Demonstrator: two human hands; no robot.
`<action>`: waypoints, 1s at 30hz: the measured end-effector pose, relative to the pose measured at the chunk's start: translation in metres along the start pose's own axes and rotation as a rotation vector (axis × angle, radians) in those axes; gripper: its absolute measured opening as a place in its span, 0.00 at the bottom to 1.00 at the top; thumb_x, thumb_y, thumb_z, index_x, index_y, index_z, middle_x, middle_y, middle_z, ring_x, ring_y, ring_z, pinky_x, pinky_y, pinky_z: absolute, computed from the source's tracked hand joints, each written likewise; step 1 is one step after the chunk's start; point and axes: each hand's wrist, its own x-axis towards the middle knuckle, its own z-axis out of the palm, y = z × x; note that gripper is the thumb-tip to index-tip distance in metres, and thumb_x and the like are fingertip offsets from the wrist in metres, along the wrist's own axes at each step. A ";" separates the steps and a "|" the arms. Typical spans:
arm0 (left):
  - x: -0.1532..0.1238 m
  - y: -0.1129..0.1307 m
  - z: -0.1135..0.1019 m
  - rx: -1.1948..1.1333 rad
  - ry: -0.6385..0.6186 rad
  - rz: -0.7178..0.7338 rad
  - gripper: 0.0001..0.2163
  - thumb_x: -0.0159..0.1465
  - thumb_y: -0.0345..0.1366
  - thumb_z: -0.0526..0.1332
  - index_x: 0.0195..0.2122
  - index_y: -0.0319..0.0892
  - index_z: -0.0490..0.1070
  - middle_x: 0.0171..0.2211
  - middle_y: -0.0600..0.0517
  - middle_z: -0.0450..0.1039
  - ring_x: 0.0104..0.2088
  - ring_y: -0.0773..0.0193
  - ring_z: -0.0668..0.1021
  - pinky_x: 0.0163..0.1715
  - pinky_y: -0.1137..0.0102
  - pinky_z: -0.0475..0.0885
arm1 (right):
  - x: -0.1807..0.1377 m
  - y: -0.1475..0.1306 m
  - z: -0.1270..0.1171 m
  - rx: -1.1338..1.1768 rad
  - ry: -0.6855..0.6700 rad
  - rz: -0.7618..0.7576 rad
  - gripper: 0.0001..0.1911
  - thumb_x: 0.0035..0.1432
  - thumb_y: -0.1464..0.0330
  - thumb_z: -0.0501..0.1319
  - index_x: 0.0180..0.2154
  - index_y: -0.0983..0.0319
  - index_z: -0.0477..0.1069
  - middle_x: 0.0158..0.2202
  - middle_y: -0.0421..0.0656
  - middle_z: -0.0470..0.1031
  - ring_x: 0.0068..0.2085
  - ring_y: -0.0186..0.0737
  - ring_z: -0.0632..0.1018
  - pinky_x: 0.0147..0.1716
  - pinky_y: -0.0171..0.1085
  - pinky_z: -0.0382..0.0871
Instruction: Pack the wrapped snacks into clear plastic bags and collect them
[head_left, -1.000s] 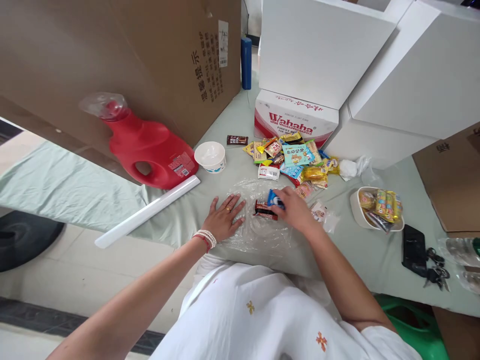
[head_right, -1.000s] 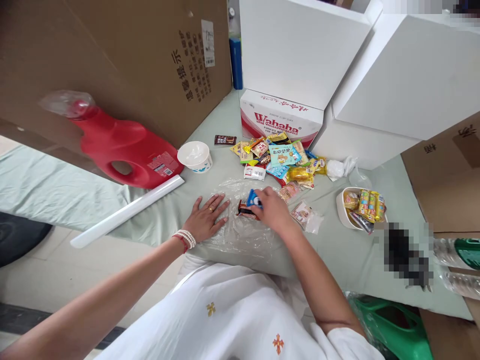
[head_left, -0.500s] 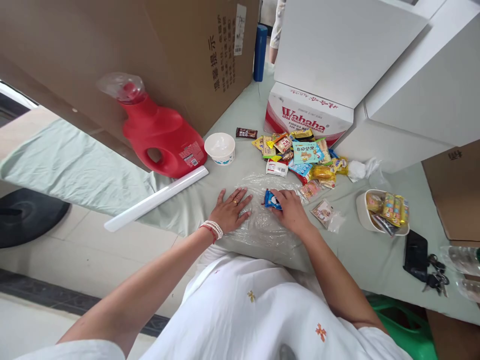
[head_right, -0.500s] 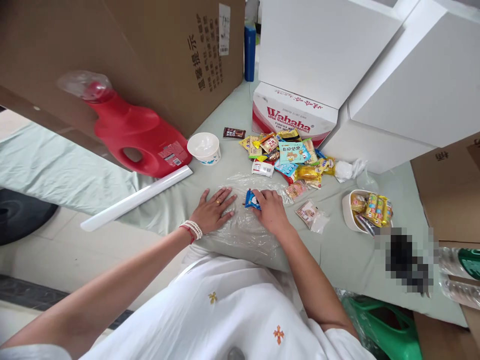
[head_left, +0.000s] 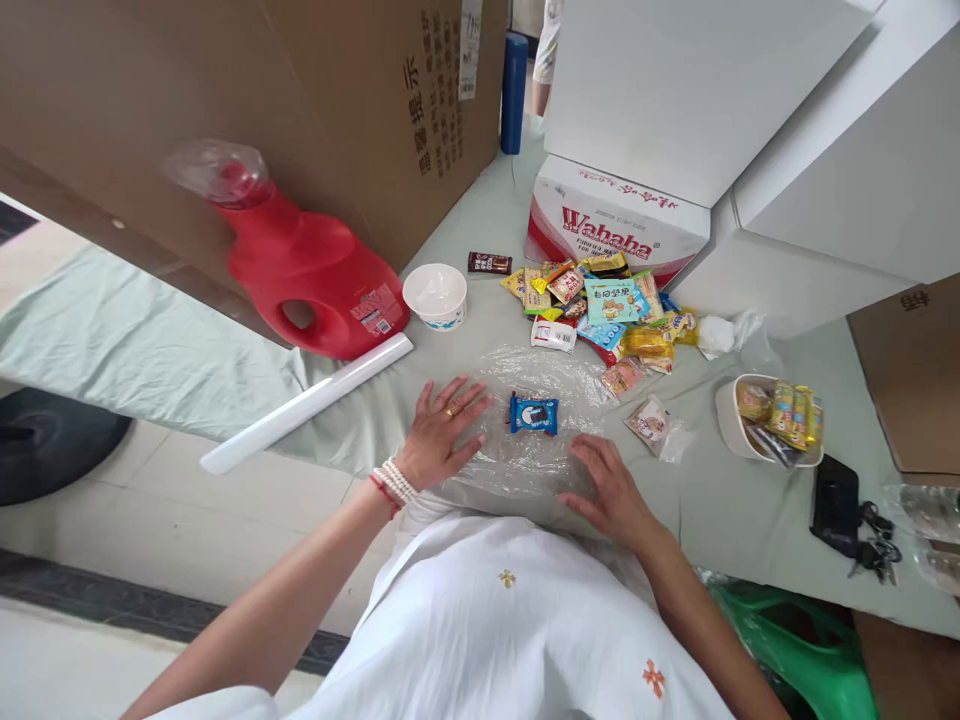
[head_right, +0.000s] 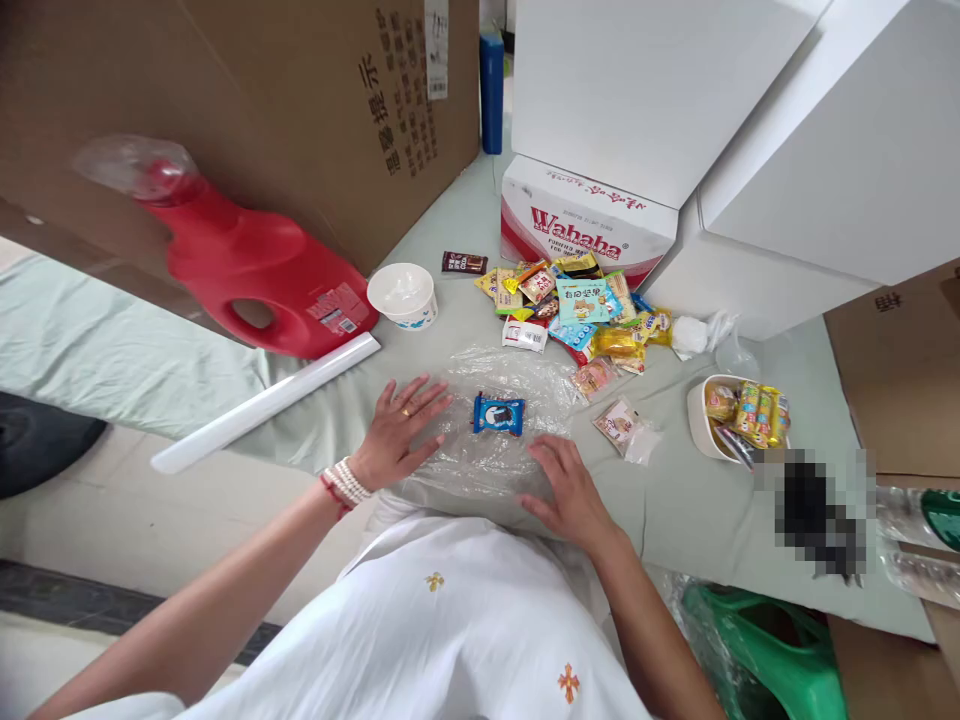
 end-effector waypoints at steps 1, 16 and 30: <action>-0.006 0.000 -0.004 -0.051 -0.043 0.078 0.30 0.72 0.48 0.55 0.75 0.52 0.56 0.72 0.45 0.63 0.76 0.45 0.56 0.73 0.43 0.34 | -0.013 0.002 0.005 -0.015 -0.002 -0.012 0.33 0.67 0.57 0.66 0.68 0.57 0.62 0.63 0.56 0.67 0.64 0.55 0.69 0.62 0.57 0.69; 0.028 -0.027 -0.024 -0.535 -0.068 -0.056 0.17 0.71 0.48 0.57 0.38 0.44 0.80 0.39 0.46 0.83 0.40 0.57 0.82 0.45 0.64 0.76 | 0.039 0.031 -0.032 0.336 -0.012 0.314 0.15 0.71 0.57 0.58 0.41 0.59 0.77 0.32 0.41 0.77 0.33 0.38 0.76 0.35 0.36 0.69; 0.072 -0.031 0.003 -0.101 0.340 -0.342 0.20 0.62 0.41 0.63 0.53 0.39 0.76 0.52 0.38 0.72 0.57 0.42 0.71 0.59 0.48 0.67 | 0.123 0.059 -0.034 -0.342 -0.080 0.369 0.20 0.72 0.61 0.54 0.54 0.63 0.78 0.52 0.54 0.77 0.55 0.52 0.74 0.56 0.44 0.67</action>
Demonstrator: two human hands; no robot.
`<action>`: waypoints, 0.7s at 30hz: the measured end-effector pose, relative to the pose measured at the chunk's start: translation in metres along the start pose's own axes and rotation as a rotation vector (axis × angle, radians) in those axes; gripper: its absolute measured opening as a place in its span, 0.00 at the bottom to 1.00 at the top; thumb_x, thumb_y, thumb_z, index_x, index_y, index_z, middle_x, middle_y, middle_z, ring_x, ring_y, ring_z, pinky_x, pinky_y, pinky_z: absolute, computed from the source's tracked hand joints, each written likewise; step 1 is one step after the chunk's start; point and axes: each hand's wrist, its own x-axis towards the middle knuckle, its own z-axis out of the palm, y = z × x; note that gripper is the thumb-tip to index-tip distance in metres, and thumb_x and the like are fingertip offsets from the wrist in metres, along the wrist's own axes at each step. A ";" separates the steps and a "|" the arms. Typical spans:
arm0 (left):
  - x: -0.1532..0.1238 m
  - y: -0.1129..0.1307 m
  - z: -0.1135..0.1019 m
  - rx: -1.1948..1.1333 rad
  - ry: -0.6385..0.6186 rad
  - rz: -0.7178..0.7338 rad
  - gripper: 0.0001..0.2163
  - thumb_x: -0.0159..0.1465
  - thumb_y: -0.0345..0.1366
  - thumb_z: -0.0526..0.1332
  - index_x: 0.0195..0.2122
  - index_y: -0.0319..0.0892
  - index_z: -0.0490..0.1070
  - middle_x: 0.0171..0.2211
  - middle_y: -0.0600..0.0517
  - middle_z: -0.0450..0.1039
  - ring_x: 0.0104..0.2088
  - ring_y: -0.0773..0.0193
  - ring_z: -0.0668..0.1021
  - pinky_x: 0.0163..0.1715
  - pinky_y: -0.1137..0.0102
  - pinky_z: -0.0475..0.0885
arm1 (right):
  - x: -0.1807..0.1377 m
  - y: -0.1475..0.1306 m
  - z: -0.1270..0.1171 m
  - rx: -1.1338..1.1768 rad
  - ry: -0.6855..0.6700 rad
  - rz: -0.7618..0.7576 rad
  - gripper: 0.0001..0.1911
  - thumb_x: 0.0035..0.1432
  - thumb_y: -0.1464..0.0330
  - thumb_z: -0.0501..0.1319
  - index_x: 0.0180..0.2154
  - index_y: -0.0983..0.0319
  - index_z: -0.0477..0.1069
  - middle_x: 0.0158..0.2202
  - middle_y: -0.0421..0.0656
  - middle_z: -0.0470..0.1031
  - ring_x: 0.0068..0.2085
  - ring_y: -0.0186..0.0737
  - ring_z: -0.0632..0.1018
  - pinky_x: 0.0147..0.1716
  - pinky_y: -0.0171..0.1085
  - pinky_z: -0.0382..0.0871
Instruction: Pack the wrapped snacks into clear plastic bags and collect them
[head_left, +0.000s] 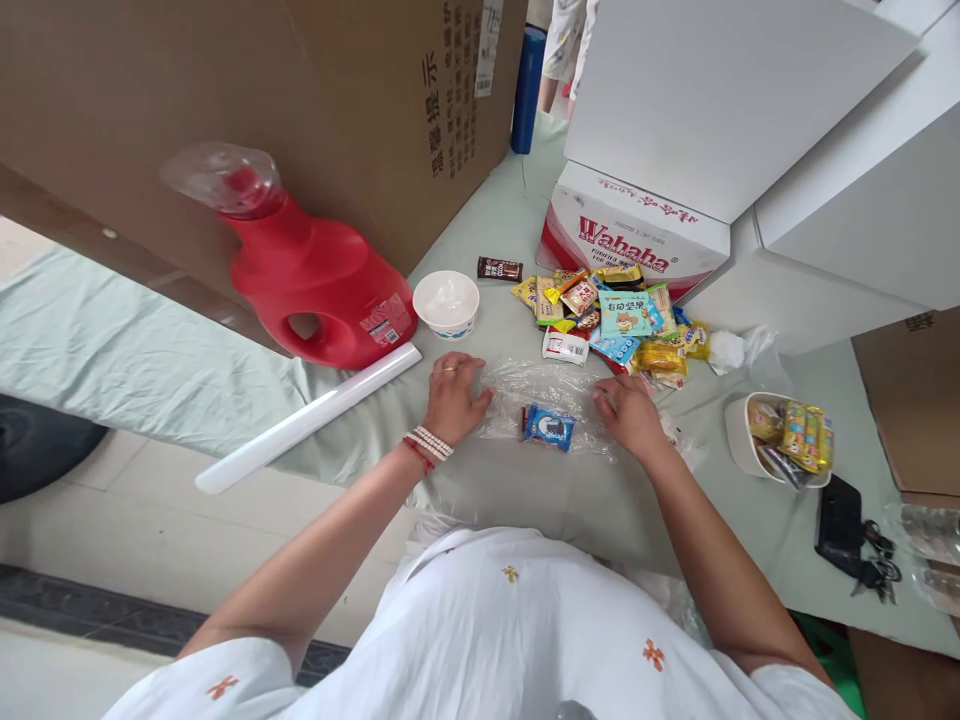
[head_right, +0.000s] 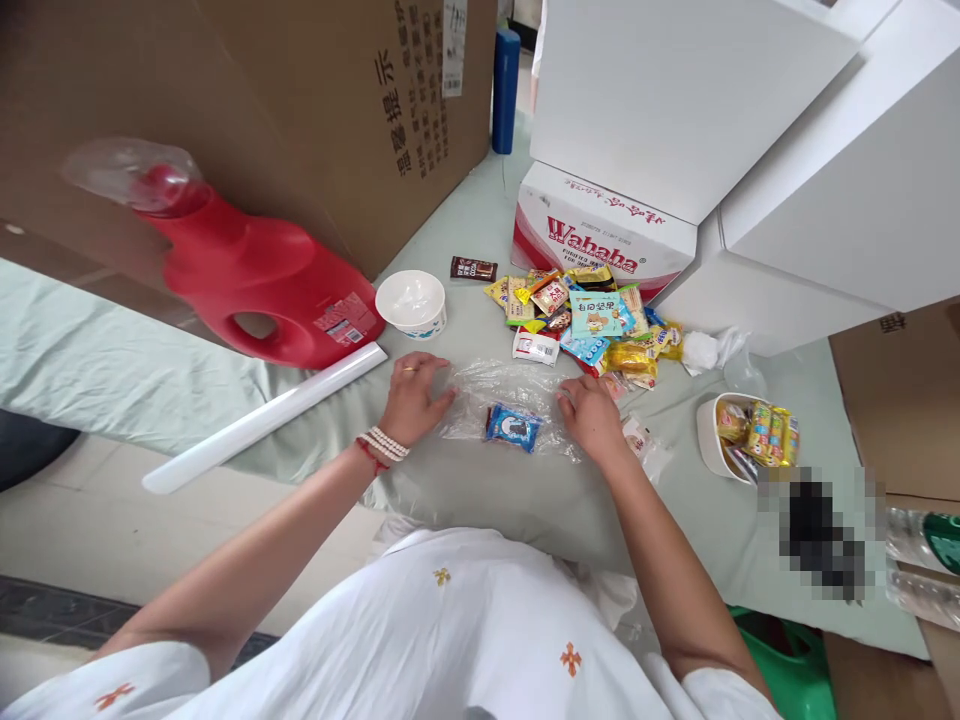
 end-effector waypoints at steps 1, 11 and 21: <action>-0.004 0.002 -0.005 0.002 0.083 0.001 0.18 0.62 0.39 0.62 0.53 0.40 0.76 0.52 0.38 0.72 0.57 0.42 0.71 0.60 0.48 0.66 | 0.008 -0.007 0.000 -0.015 -0.020 -0.038 0.20 0.72 0.62 0.54 0.57 0.63 0.76 0.55 0.54 0.76 0.56 0.52 0.73 0.57 0.44 0.66; -0.047 0.080 0.007 0.124 -0.334 0.459 0.20 0.72 0.31 0.54 0.61 0.50 0.74 0.59 0.48 0.79 0.50 0.56 0.77 0.45 0.58 0.65 | 0.061 -0.049 0.019 0.001 -0.259 0.031 0.22 0.62 0.69 0.65 0.58 0.67 0.76 0.44 0.54 0.81 0.49 0.52 0.76 0.48 0.41 0.68; -0.046 0.082 0.021 0.069 -0.449 0.328 0.20 0.74 0.31 0.52 0.61 0.51 0.76 0.62 0.48 0.77 0.52 0.52 0.77 0.49 0.56 0.67 | 0.004 -0.047 0.005 0.085 -0.154 -0.211 0.14 0.70 0.68 0.55 0.46 0.58 0.80 0.44 0.47 0.73 0.34 0.38 0.73 0.34 0.35 0.64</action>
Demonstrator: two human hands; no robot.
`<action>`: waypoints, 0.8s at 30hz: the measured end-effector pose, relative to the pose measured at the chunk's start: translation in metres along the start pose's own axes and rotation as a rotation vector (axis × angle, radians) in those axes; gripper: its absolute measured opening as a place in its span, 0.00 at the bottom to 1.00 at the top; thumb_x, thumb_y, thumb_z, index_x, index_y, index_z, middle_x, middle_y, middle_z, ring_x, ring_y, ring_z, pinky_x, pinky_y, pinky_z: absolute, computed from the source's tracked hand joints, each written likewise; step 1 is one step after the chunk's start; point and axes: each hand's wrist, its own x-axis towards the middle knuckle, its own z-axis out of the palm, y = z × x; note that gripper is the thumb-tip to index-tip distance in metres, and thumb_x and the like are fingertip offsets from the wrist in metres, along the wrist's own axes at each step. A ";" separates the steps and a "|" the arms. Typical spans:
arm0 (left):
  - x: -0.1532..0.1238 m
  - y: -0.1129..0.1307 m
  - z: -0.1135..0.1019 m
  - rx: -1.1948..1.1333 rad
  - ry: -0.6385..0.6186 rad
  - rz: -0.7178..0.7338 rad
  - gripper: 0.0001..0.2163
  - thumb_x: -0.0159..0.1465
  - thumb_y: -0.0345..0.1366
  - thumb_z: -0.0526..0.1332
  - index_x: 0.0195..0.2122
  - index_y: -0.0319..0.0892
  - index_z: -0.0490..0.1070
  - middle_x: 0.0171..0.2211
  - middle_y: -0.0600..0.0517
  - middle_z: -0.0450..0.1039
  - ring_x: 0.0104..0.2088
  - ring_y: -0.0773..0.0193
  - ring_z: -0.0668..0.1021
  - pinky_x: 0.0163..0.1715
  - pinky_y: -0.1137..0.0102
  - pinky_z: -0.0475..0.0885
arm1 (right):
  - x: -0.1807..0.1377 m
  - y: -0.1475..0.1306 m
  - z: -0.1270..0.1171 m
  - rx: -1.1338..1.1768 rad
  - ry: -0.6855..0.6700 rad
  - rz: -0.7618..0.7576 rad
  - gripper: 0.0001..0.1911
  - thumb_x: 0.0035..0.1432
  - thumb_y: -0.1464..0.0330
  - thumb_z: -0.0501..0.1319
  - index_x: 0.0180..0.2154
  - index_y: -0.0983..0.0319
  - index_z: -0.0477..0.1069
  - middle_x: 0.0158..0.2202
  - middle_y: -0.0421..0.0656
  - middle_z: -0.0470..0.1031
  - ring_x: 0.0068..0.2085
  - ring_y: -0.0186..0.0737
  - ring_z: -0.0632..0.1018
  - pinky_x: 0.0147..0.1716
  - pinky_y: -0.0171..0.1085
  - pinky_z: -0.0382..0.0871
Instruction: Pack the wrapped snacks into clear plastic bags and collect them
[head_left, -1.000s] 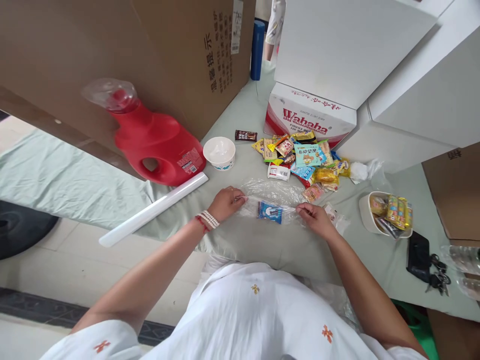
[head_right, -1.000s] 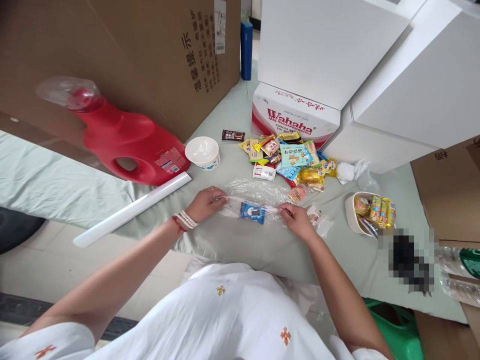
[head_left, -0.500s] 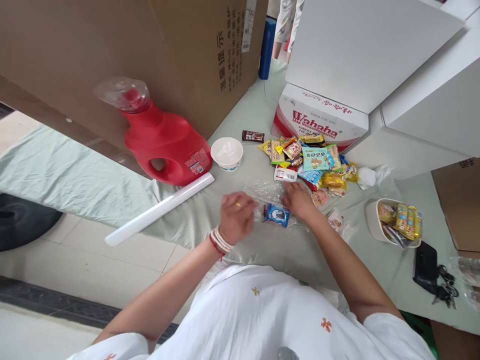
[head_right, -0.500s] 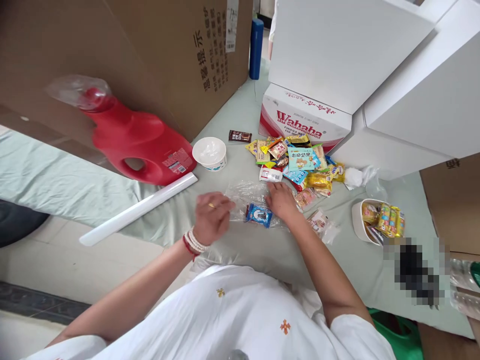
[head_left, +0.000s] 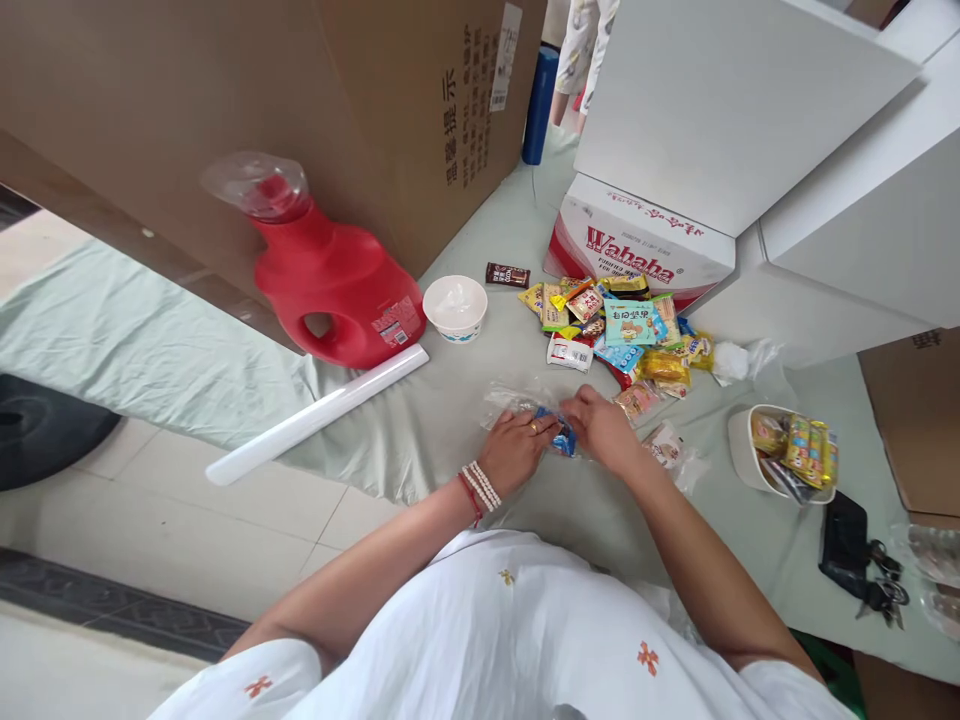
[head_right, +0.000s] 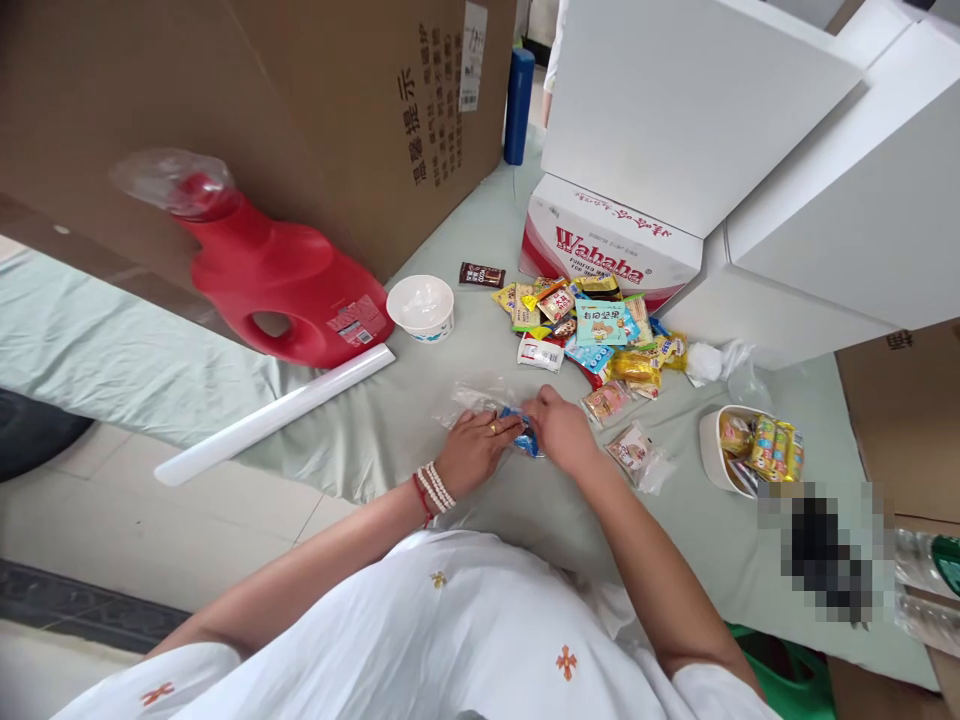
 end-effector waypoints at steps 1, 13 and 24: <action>0.000 -0.001 0.002 -0.029 0.004 -0.006 0.20 0.73 0.30 0.53 0.60 0.51 0.76 0.61 0.47 0.77 0.52 0.52 0.78 0.50 0.55 0.68 | -0.009 -0.005 0.008 -0.004 0.005 -0.007 0.16 0.71 0.69 0.54 0.48 0.57 0.80 0.43 0.47 0.73 0.33 0.38 0.72 0.33 0.35 0.63; -0.011 -0.055 -0.010 -0.905 0.386 -0.313 0.11 0.64 0.36 0.58 0.38 0.42 0.81 0.38 0.48 0.84 0.31 0.61 0.81 0.39 0.63 0.78 | -0.048 -0.027 0.076 0.104 0.123 -0.008 0.27 0.71 0.74 0.50 0.65 0.50 0.70 0.40 0.44 0.68 0.38 0.41 0.69 0.38 0.36 0.66; 0.024 -0.057 -0.028 -0.241 0.098 -0.488 0.22 0.61 0.49 0.66 0.53 0.43 0.76 0.53 0.39 0.77 0.55 0.43 0.76 0.53 0.54 0.72 | -0.042 -0.041 0.061 0.020 0.053 -0.012 0.25 0.70 0.75 0.53 0.60 0.50 0.77 0.42 0.48 0.69 0.39 0.43 0.69 0.36 0.36 0.65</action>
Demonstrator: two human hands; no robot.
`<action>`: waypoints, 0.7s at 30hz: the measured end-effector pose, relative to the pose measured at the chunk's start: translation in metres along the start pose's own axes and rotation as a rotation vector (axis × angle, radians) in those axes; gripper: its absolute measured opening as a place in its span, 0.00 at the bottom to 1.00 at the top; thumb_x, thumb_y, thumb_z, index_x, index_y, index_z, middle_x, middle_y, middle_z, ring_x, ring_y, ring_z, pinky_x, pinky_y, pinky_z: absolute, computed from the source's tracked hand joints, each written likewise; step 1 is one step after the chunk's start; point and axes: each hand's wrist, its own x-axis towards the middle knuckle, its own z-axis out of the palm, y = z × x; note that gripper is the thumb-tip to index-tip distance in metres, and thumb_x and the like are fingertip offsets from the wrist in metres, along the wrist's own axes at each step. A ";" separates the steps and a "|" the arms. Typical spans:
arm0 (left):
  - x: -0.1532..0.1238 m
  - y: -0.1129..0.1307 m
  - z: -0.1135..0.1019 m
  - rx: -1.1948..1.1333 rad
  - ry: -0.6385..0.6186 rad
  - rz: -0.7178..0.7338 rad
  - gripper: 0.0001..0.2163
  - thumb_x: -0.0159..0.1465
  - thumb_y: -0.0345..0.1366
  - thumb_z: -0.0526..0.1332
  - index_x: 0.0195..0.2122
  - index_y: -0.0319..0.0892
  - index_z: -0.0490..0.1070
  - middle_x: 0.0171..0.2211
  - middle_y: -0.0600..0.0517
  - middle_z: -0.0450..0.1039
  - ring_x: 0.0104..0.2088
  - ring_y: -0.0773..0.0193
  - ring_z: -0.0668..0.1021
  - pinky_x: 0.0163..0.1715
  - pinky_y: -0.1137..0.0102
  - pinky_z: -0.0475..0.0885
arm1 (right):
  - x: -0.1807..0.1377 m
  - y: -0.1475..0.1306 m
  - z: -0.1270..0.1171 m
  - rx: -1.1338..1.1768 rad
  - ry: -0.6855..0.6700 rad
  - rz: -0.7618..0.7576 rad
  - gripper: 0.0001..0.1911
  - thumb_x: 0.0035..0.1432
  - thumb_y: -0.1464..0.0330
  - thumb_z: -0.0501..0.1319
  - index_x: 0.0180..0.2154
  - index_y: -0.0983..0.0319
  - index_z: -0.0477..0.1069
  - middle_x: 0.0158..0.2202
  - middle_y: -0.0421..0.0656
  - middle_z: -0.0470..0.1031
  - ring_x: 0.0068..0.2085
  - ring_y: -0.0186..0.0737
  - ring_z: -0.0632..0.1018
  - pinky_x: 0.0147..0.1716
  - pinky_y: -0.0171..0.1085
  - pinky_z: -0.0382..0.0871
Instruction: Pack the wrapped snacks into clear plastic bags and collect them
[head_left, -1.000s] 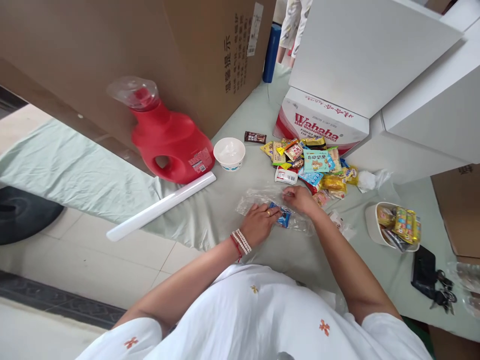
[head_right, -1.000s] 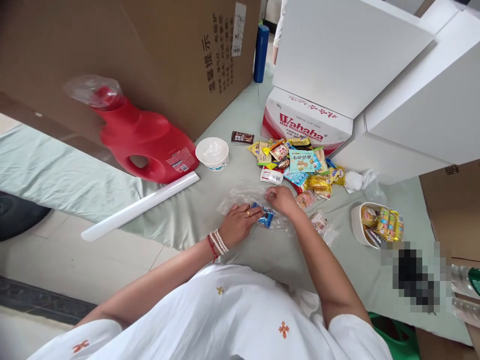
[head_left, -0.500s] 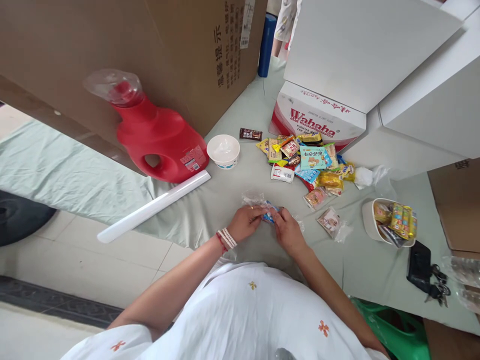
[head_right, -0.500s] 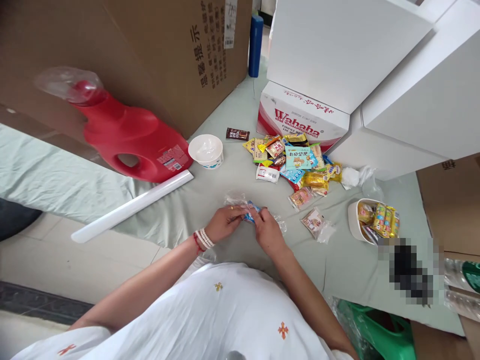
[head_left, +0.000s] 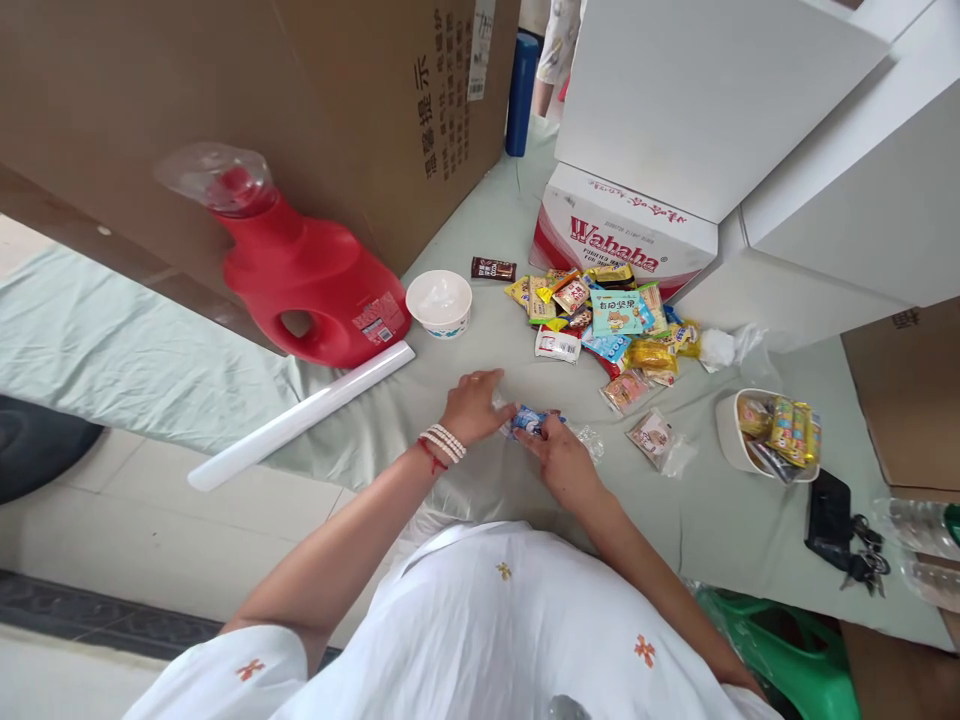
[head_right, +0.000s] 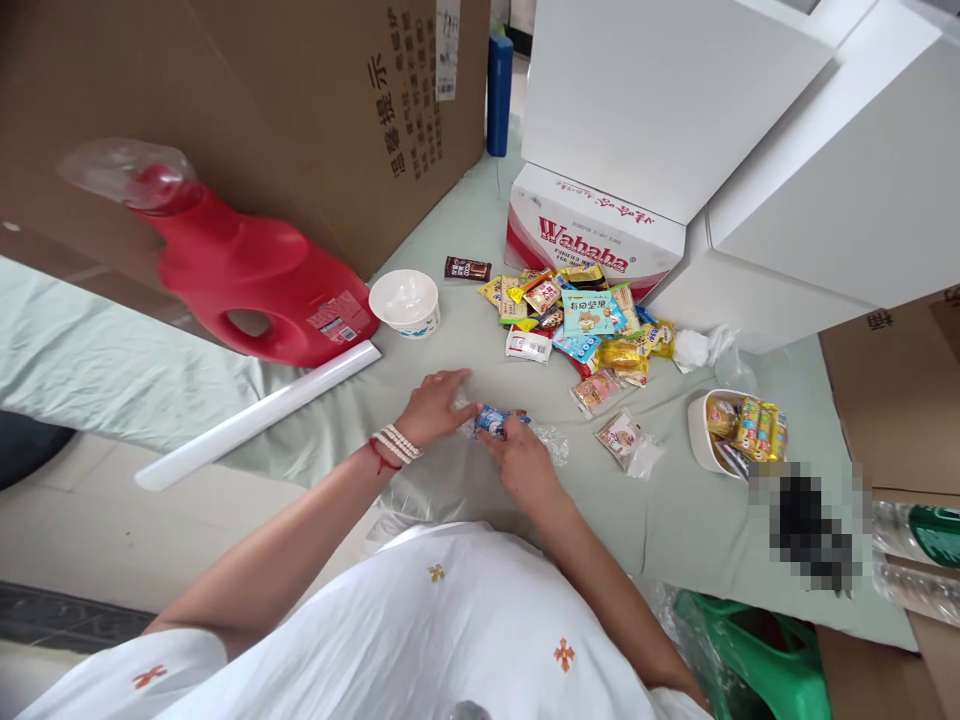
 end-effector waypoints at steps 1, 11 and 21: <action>-0.004 -0.003 -0.003 0.037 -0.077 0.028 0.18 0.60 0.48 0.66 0.47 0.44 0.78 0.48 0.42 0.80 0.50 0.45 0.78 0.48 0.57 0.73 | 0.001 0.001 -0.001 0.024 0.000 0.008 0.24 0.70 0.75 0.53 0.59 0.50 0.78 0.42 0.48 0.69 0.38 0.43 0.69 0.36 0.36 0.65; -0.045 0.029 0.000 -0.481 -0.137 0.107 0.14 0.66 0.45 0.58 0.35 0.43 0.79 0.31 0.52 0.81 0.32 0.61 0.79 0.35 0.69 0.72 | 0.006 0.010 -0.007 0.170 0.002 -0.034 0.21 0.68 0.74 0.52 0.49 0.56 0.82 0.40 0.47 0.68 0.38 0.41 0.69 0.38 0.37 0.69; -0.047 0.049 0.041 0.107 0.016 0.153 0.11 0.72 0.38 0.56 0.46 0.48 0.79 0.43 0.46 0.81 0.47 0.52 0.79 0.44 0.62 0.73 | -0.023 0.040 -0.017 0.435 0.380 0.140 0.18 0.73 0.61 0.53 0.54 0.56 0.77 0.49 0.49 0.75 0.51 0.46 0.77 0.55 0.49 0.73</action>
